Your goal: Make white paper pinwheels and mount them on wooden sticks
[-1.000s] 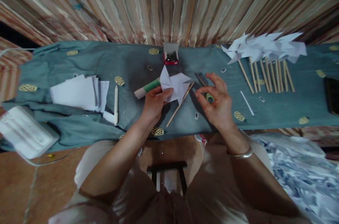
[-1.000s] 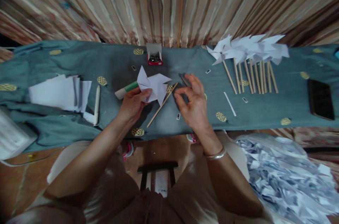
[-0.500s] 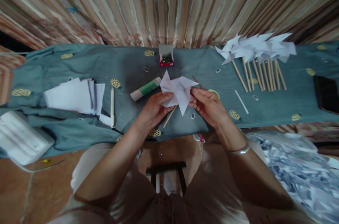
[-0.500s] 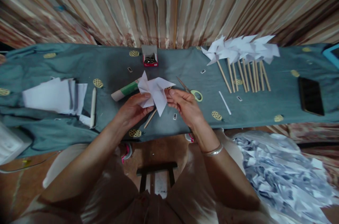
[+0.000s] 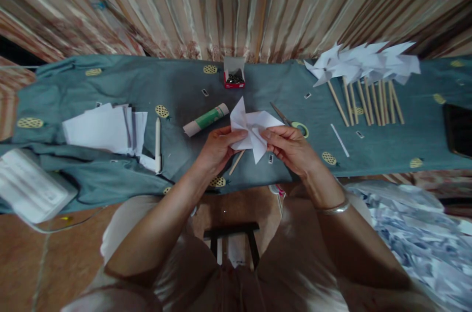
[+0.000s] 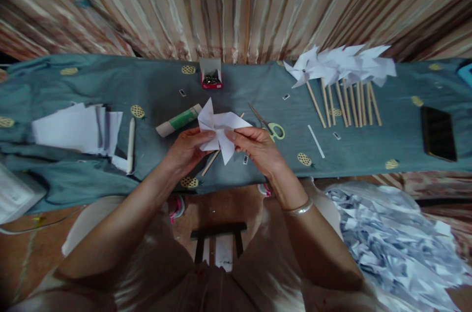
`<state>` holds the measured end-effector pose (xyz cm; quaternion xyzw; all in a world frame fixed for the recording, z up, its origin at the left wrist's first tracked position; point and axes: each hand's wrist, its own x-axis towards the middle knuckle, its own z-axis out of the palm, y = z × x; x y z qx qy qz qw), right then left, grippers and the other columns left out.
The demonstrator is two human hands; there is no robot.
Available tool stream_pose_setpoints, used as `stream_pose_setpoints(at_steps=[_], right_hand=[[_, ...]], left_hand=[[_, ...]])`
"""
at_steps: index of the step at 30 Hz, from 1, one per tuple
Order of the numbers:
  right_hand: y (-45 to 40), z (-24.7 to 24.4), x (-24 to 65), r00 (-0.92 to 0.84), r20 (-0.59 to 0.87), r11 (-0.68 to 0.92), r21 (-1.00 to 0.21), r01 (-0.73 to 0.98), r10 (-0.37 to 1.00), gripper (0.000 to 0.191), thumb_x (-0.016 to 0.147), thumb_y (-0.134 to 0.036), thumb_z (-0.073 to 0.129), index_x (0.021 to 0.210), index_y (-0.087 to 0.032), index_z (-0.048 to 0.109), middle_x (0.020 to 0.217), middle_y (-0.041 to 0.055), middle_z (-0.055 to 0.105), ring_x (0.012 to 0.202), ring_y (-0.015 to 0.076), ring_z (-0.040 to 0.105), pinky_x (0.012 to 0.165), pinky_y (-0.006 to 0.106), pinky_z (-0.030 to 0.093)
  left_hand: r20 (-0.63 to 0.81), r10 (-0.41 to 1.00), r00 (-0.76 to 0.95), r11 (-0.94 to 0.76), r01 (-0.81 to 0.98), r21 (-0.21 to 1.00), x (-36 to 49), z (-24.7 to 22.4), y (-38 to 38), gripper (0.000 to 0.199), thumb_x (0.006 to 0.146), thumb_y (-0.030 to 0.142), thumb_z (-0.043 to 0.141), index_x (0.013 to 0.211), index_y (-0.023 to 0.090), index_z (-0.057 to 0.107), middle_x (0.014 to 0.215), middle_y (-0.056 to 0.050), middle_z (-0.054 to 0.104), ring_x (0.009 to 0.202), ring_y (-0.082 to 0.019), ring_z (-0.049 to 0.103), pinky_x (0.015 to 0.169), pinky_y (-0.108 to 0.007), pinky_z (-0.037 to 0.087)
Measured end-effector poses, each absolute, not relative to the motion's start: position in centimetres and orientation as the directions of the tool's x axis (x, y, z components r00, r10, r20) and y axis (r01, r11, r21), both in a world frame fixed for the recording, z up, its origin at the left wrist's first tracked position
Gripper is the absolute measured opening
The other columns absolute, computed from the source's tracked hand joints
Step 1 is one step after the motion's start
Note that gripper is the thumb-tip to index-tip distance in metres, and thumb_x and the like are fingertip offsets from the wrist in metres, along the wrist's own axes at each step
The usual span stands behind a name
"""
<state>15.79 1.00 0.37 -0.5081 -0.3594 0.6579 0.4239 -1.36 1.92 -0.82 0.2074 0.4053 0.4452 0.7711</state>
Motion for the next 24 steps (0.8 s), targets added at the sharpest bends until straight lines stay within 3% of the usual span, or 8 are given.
stream_pose_setpoints(at_steps=[11,24], right_hand=[[0.85,0.82,15.59,-0.095,-0.383,-0.393,-0.908,-0.142,0.919,0.030,0.048,-0.043,0.092,0.062,-0.023,0.076,0.051,-0.0051,0.064,0.046,0.0034,0.047,0.043,0.017,0.039],[0.75,0.36,16.01,-0.075,-0.367,-0.374,-0.921,-0.112,0.927,0.034,0.052,-0.051,0.089,0.057,-0.022,0.072,0.048,-0.0052,0.060,0.042,0.0039,0.047,0.040,0.019,0.039]], left_hand=[[-0.435,0.885,0.168,0.463,-0.423,0.779,-1.28,-1.27,1.88,0.026,0.049,0.025,0.088,0.067,0.011,0.074,0.062,-0.003,0.070,0.055,-0.011,0.059,0.062,-0.027,0.048],[-0.450,0.864,0.226,0.504,-0.406,0.763,-1.29,-0.93,1.94,0.027,0.046,0.024,0.088,0.066,0.012,0.075,0.066,-0.005,0.072,0.058,-0.015,0.062,0.065,-0.030,0.050]])
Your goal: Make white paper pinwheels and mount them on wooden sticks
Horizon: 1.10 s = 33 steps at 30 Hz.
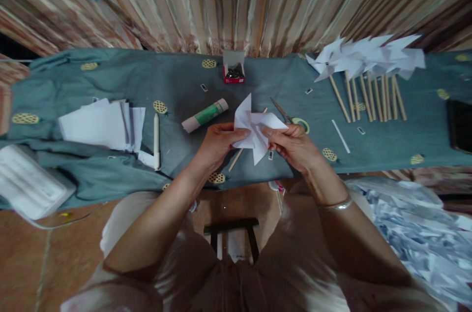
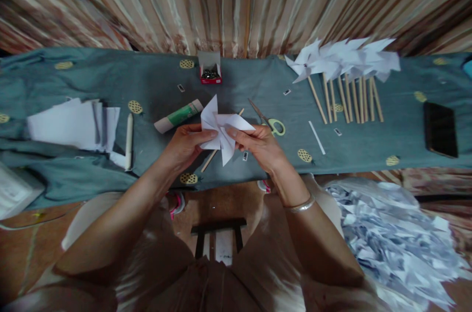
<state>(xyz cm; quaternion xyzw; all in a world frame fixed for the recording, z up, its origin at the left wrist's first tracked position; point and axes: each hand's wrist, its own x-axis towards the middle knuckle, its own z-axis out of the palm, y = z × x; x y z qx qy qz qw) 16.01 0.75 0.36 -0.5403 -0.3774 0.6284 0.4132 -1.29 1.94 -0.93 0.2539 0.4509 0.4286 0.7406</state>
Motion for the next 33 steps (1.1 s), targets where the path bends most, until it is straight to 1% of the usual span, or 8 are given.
stream_pose_setpoints(at_steps=[7,17,19,21,24,27,30,33], right_hand=[[0.5,0.1,16.2,-0.087,-0.335,-0.342,-0.935,-0.088,0.938,0.031,0.056,-0.044,0.089,0.058,-0.020,0.069,0.051,-0.0041,0.060,0.045,0.0058,0.048,0.043,0.021,0.040],[0.3,0.1,16.7,-0.171,-0.323,-0.329,-0.944,-0.011,0.931,0.038,0.057,-0.047,0.088,0.048,-0.019,0.064,0.049,-0.0029,0.060,0.048,0.0069,0.050,0.045,0.022,0.039],[0.4,0.2,16.8,-0.170,-0.324,-0.332,-0.943,-0.016,0.931,0.034,0.058,-0.046,0.088,0.053,-0.019,0.067,0.051,-0.0035,0.061,0.048,0.0069,0.050,0.046,0.022,0.040],[0.5,0.4,16.9,-0.147,-0.312,-0.322,-0.946,-0.047,0.939,0.030,0.057,-0.044,0.089,0.069,-0.021,0.074,0.059,-0.0037,0.065,0.052,0.0078,0.053,0.049,0.022,0.044],[0.9,0.4,17.4,-0.042,-0.230,-0.233,-0.968,-0.090,0.972,0.039,0.061,-0.043,0.087,0.094,-0.027,0.074,0.089,-0.0010,0.074,0.072,0.0124,0.065,0.063,0.026,0.054],[1.1,0.1,18.3,0.092,-0.047,-0.046,-0.999,-0.008,0.995,0.033,0.073,-0.043,0.079,0.102,-0.030,0.070,0.119,0.0016,0.070,0.100,0.0183,0.068,0.088,0.034,0.057],[1.1,-0.1,19.0,0.070,0.153,0.134,-0.966,0.222,0.986,0.024,0.083,-0.043,0.070,0.103,-0.030,0.069,0.140,0.0021,0.057,0.128,0.0238,0.057,0.109,0.045,0.045],[0.7,0.1,19.0,-0.081,0.231,0.244,-0.882,0.402,0.969,0.021,0.086,-0.042,0.067,0.102,-0.029,0.070,0.152,-0.0002,0.045,0.145,0.0271,0.038,0.118,0.051,0.034]], left_hand=[[-0.450,0.864,0.226,0.503,-0.383,0.775,-1.2,-1.1,1.9,0.027,0.045,0.024,0.089,0.066,0.013,0.076,0.065,-0.005,0.073,0.057,-0.015,0.063,0.063,-0.029,0.050],[-0.447,0.854,0.265,0.516,-0.335,0.788,-1.6,-1.2,2.0,0.026,0.047,0.022,0.088,0.067,0.011,0.076,0.063,-0.004,0.072,0.056,-0.014,0.062,0.061,-0.028,0.048],[-0.452,0.853,0.261,0.520,-0.338,0.785,-1.6,-1.2,2.0,0.026,0.047,0.022,0.088,0.068,0.011,0.076,0.063,-0.004,0.072,0.056,-0.014,0.062,0.062,-0.028,0.048],[-0.455,0.855,0.248,0.517,-0.349,0.781,-1.6,-1.1,2.0,0.027,0.047,0.023,0.089,0.068,0.011,0.076,0.065,-0.004,0.072,0.058,-0.015,0.063,0.064,-0.029,0.049],[-0.448,0.871,0.204,0.492,-0.377,0.785,-1.6,-1.0,2.1,0.024,0.049,0.023,0.087,0.067,0.012,0.075,0.064,-0.003,0.071,0.057,-0.013,0.061,0.063,-0.027,0.049],[-0.431,0.885,0.176,0.465,-0.386,0.797,-1.7,-1.1,2.2,0.017,0.053,0.022,0.083,0.066,0.013,0.075,0.062,-0.002,0.069,0.055,-0.011,0.058,0.062,-0.026,0.047],[-0.435,0.883,0.178,0.469,-0.375,0.799,-1.6,-1.2,2.3,0.015,0.056,0.021,0.082,0.065,0.012,0.074,0.061,-0.002,0.068,0.055,-0.011,0.057,0.063,-0.026,0.047],[-0.444,0.874,0.197,0.486,-0.368,0.793,-1.6,-1.3,2.2,0.017,0.055,0.021,0.083,0.066,0.012,0.074,0.060,-0.002,0.068,0.055,-0.011,0.058,0.064,-0.027,0.048]])
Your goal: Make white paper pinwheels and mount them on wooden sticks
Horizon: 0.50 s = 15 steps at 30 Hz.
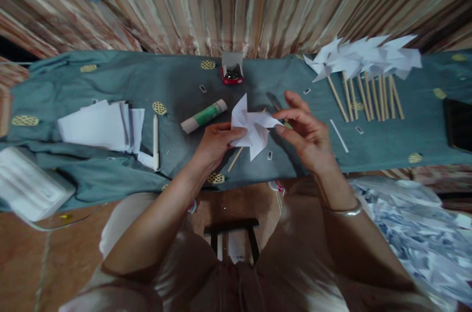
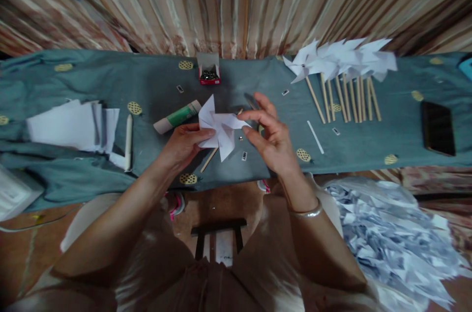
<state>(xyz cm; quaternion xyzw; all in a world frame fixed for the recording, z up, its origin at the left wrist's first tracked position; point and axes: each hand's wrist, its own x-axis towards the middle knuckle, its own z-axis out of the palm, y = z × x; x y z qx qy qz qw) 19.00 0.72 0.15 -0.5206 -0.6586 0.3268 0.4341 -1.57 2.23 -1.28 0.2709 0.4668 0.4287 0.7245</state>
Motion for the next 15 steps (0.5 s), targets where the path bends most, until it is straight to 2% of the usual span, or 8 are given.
stream_pose_setpoints(at_steps=[2,5,10,15], right_hand=[[0.47,0.54,18.76,-0.156,0.232,0.279,-0.849,0.449,0.960,0.018,0.085,-0.041,0.068,0.099,-0.029,0.072,0.155,-0.0027,0.042,0.148,0.0278,0.032,0.120,0.052,0.029],[0.24,1.02,18.43,-0.206,0.212,0.286,-0.836,0.469,0.955,0.014,0.085,-0.040,0.069,0.093,-0.030,0.074,0.156,-0.0053,0.039,0.148,0.0285,0.031,0.121,0.051,0.029],[0.17,1.11,18.32,-0.238,0.211,0.301,-0.837,0.456,0.948,0.012,0.084,-0.038,0.071,0.086,-0.027,0.074,0.156,-0.0041,0.040,0.147,0.0294,0.035,0.121,0.051,0.029],[0.03,1.10,17.93,-0.250,0.196,0.297,-0.826,0.479,0.948,0.012,0.084,-0.037,0.070,0.082,-0.025,0.072,0.157,-0.0034,0.039,0.148,0.0302,0.032,0.122,0.054,0.024]], left_hand=[[-0.442,0.873,0.207,0.488,-0.362,0.794,-1.52,-1.28,2.14,0.019,0.054,0.022,0.084,0.067,0.012,0.075,0.060,-0.002,0.068,0.055,-0.012,0.058,0.064,-0.028,0.048],[-0.437,0.872,0.221,0.489,-0.349,0.800,-1.48,-1.25,1.98,0.021,0.053,0.022,0.085,0.069,0.012,0.076,0.062,-0.003,0.069,0.057,-0.013,0.060,0.065,-0.028,0.048],[-0.442,0.867,0.230,0.497,-0.338,0.799,-1.37,-1.14,1.79,0.022,0.052,0.023,0.085,0.070,0.012,0.077,0.066,-0.004,0.072,0.058,-0.014,0.062,0.064,-0.028,0.048],[-0.436,0.870,0.229,0.490,-0.318,0.811,-1.16,-1.16,1.65,0.021,0.051,0.023,0.085,0.068,0.013,0.077,0.066,-0.004,0.073,0.058,-0.014,0.062,0.062,-0.027,0.047]])
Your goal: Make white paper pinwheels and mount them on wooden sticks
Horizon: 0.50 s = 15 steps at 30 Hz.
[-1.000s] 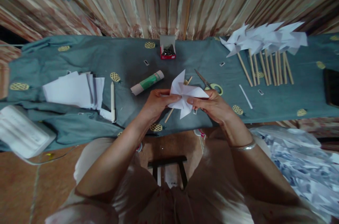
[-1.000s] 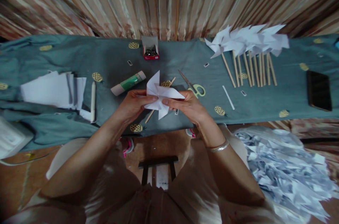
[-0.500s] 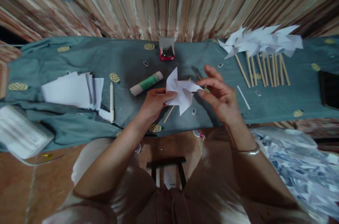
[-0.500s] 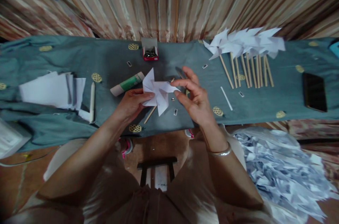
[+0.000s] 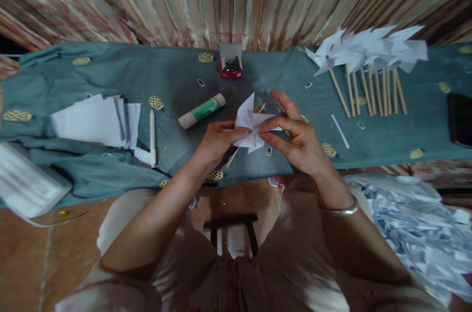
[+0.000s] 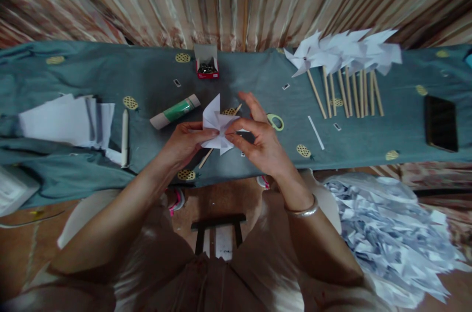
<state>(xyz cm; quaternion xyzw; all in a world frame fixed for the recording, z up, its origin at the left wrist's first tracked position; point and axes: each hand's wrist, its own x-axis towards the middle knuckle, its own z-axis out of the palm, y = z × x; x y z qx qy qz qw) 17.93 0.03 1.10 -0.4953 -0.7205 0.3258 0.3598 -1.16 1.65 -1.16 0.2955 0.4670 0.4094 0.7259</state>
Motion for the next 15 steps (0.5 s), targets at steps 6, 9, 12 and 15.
stream_pose_setpoints(at_steps=[6,9,12,15], right_hand=[[-0.3,0.9,17.2,-0.232,0.232,0.321,-0.798,0.510,0.945,0.011,0.088,-0.033,0.064,0.086,-0.024,0.069,0.156,-0.0002,0.042,0.150,0.0274,0.028,0.124,0.051,0.020],[-0.3,0.5,17.0,-0.228,0.266,0.349,-0.768,0.537,0.936,0.011,0.089,-0.033,0.062,0.089,-0.023,0.068,0.156,0.0011,0.041,0.151,0.0283,0.026,0.124,0.054,0.020],[-0.2,0.1,17.1,-0.244,0.298,0.384,-0.751,0.538,0.923,0.012,0.090,-0.033,0.061,0.090,-0.023,0.067,0.157,0.0004,0.040,0.151,0.0292,0.025,0.124,0.057,0.019],[-0.2,-0.2,17.2,-0.253,0.302,0.392,-0.752,0.530,0.919,0.011,0.090,-0.033,0.061,0.090,-0.024,0.067,0.157,-0.0001,0.040,0.151,0.0295,0.025,0.124,0.058,0.019]], left_hand=[[-0.418,0.885,0.205,0.464,-0.320,0.826,-0.9,-1.4,1.5,0.021,0.052,0.023,0.086,0.069,0.013,0.077,0.065,-0.004,0.072,0.057,-0.013,0.061,0.061,-0.027,0.048],[-0.408,0.891,0.197,0.451,-0.306,0.838,-0.8,-1.3,1.4,0.021,0.053,0.024,0.086,0.068,0.013,0.076,0.064,-0.003,0.072,0.056,-0.013,0.062,0.061,-0.027,0.048],[-0.401,0.893,0.204,0.446,-0.288,0.847,-0.8,-1.2,1.3,0.023,0.053,0.025,0.086,0.070,0.013,0.076,0.065,-0.002,0.072,0.058,-0.014,0.063,0.062,-0.028,0.050],[-0.394,0.896,0.204,0.439,-0.289,0.851,-0.8,-1.1,1.3,0.023,0.052,0.025,0.086,0.069,0.014,0.076,0.065,-0.002,0.072,0.057,-0.014,0.063,0.062,-0.027,0.049]])
